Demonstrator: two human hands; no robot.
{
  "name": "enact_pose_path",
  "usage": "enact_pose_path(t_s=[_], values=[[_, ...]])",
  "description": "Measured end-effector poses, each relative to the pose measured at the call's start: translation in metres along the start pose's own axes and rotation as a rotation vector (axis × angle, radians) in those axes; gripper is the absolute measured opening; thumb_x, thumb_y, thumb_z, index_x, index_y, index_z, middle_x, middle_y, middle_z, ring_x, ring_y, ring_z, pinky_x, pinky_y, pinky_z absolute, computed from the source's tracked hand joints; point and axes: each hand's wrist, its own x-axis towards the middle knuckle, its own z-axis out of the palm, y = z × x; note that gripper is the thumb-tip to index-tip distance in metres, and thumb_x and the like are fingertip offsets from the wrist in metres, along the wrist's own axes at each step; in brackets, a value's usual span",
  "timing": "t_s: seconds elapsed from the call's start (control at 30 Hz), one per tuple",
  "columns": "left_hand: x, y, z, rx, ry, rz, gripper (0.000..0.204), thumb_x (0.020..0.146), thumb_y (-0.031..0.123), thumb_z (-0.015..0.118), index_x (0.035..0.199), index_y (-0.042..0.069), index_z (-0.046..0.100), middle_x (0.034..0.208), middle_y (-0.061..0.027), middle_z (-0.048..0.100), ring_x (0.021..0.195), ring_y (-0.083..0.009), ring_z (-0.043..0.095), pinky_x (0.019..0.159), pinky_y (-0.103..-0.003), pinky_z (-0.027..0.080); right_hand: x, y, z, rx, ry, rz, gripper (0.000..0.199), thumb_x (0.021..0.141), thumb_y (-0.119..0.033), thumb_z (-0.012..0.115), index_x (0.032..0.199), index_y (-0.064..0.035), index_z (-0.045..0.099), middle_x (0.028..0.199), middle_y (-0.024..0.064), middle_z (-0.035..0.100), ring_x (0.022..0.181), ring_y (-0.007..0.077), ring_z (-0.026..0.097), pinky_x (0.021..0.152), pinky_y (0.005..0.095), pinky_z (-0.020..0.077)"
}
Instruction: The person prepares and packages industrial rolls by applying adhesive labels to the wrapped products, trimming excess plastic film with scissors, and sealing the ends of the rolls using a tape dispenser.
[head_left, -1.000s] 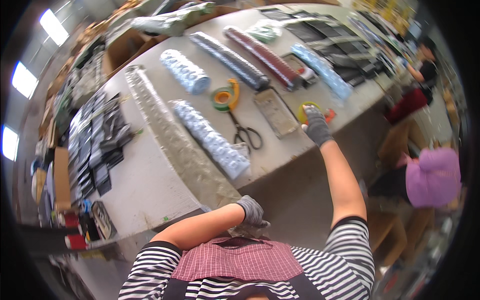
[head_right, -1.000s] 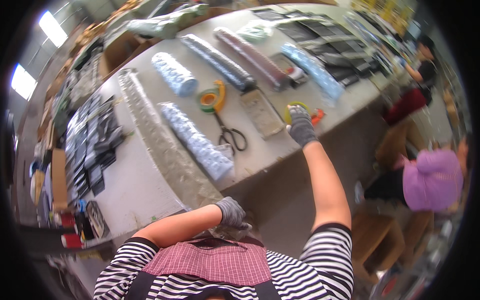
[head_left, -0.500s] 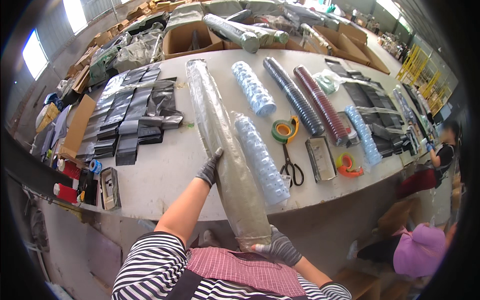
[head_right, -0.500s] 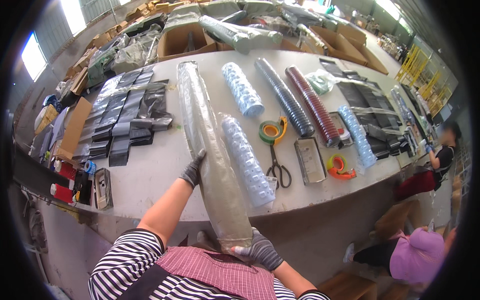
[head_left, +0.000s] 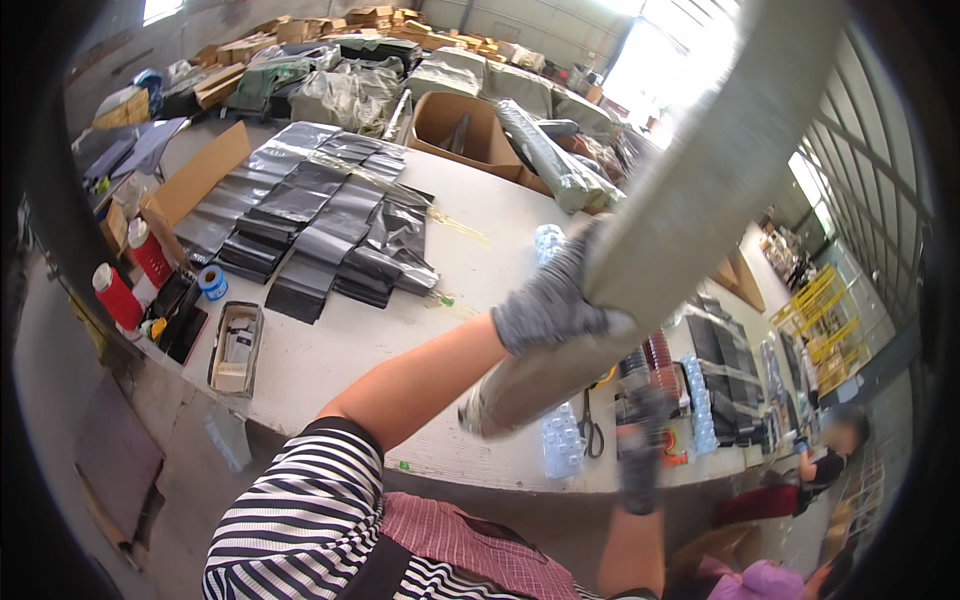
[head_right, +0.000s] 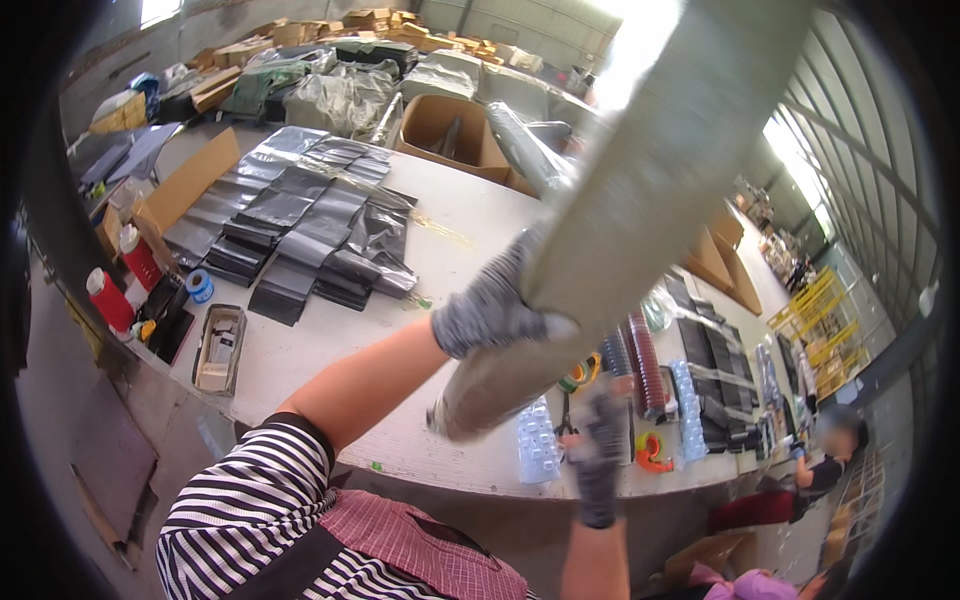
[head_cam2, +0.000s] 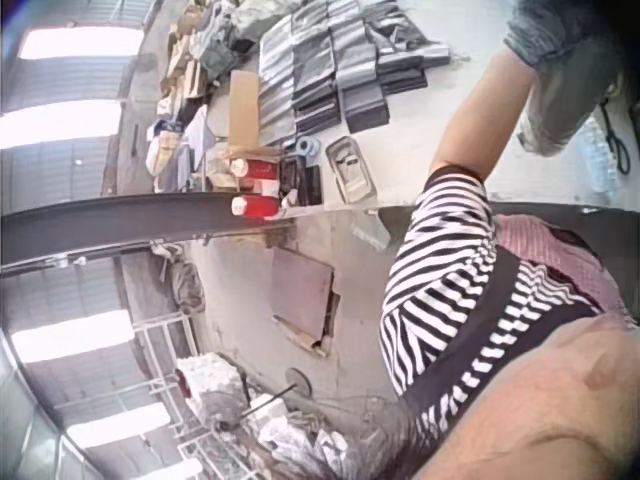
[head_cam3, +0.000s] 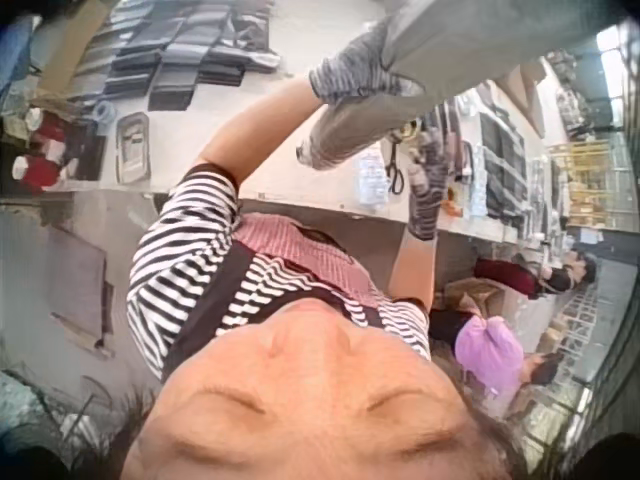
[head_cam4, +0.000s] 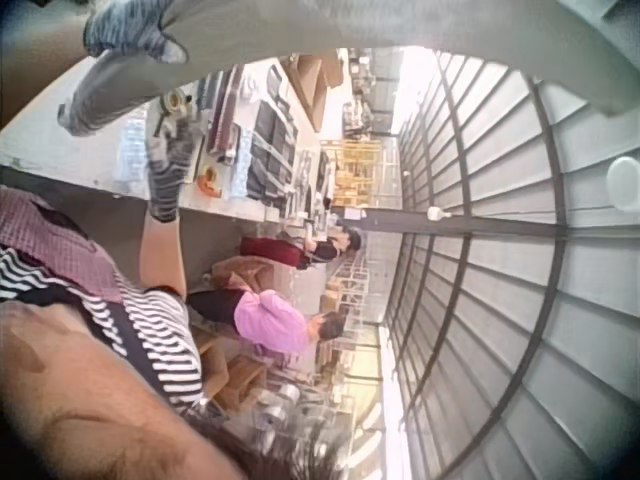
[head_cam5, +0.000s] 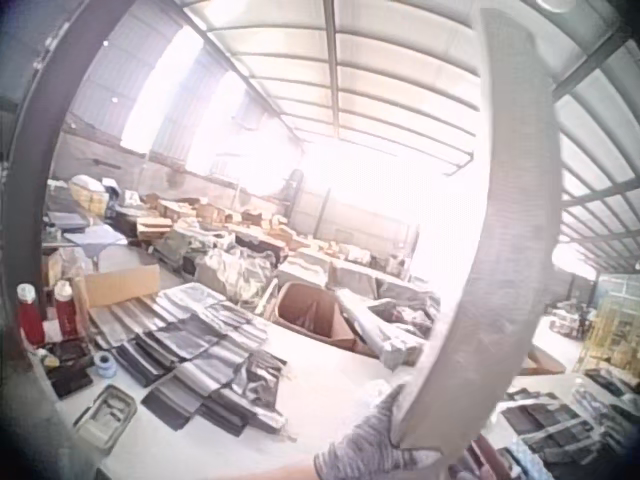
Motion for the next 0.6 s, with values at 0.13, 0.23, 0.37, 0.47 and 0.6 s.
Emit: enact_pose_path(t_s=[0.13, 0.23, 0.37, 0.47, 0.6], values=[[-0.015, 0.043, 0.012, 0.287, -0.212, 0.104, 0.111, 0.064, 0.037, 0.087, 0.148, 0.006, 0.023, 0.138, -0.0178, 0.04, 0.132, -0.0346, 0.037, 0.113, -0.043, 0.031, 0.042, -0.05, -0.026, 0.024, 0.378, -0.339, 0.06, 0.092, -0.017, 0.052, 0.147, -0.0016, 0.032, 0.149, 0.0133, 0.036, 0.136, 0.0239, 0.036, 0.114, 0.0387, 0.0268], [-0.038, 0.062, 0.025, 0.502, -0.319, 0.302, 0.099, 0.066, 0.027, 0.077, 0.148, 0.007, 0.025, 0.141, -0.0208, 0.038, 0.133, -0.0369, 0.038, 0.111, -0.052, 0.029, 0.044, -0.018, -0.016, 0.527, 0.263, -0.267, 0.06, 0.093, -0.02, 0.052, 0.147, -0.0024, 0.032, 0.147, 0.0144, 0.038, 0.135, 0.0245, 0.038, 0.111, 0.0398, 0.0308], [-0.027, 0.0, -0.016, 0.712, -0.278, 0.108, 0.071, 0.073, 0.019, 0.071, 0.137, 0.008, 0.043, 0.126, -0.0145, 0.055, 0.121, -0.031, 0.051, 0.102, -0.043, 0.039, 0.047, -0.013, 0.015, 0.785, 0.035, -0.242, 0.059, 0.095, -0.024, 0.052, 0.147, -0.0035, 0.033, 0.145, 0.0159, 0.04, 0.133, 0.0254, 0.04, 0.108, 0.0413, 0.0361], [-0.037, -0.054, -0.083, 0.714, 0.01, -0.046, 0.055, 0.083, 0.013, 0.065, 0.134, 0.004, 0.047, 0.121, -0.0168, 0.06, 0.116, -0.03, 0.055, 0.098, -0.038, 0.044, 0.078, -0.038, 0.097, 0.047, 0.184, -0.362, 0.081, 0.084, -0.021, 0.07, 0.149, -0.0103, 0.024, 0.141, 0.015, 0.043, 0.124, 0.028, 0.049, 0.094, 0.0397, 0.0473], [-0.111, -0.069, -0.067, -0.531, 0.239, -1.183, 0.088, 0.083, 0.07, 0.054, 0.151, 0.022, 0.026, 0.143, -0.0125, 0.045, 0.126, -0.0335, 0.047, 0.097, -0.043, 0.047, 0.028, -0.042, 0.102, 0.347, 0.056, -0.16, 0.077, 0.079, -0.031, 0.079, 0.139, -0.0037, 0.04, 0.132, 0.0118, 0.053, 0.122, 0.0273, 0.053, 0.09, 0.0411, 0.0524]])
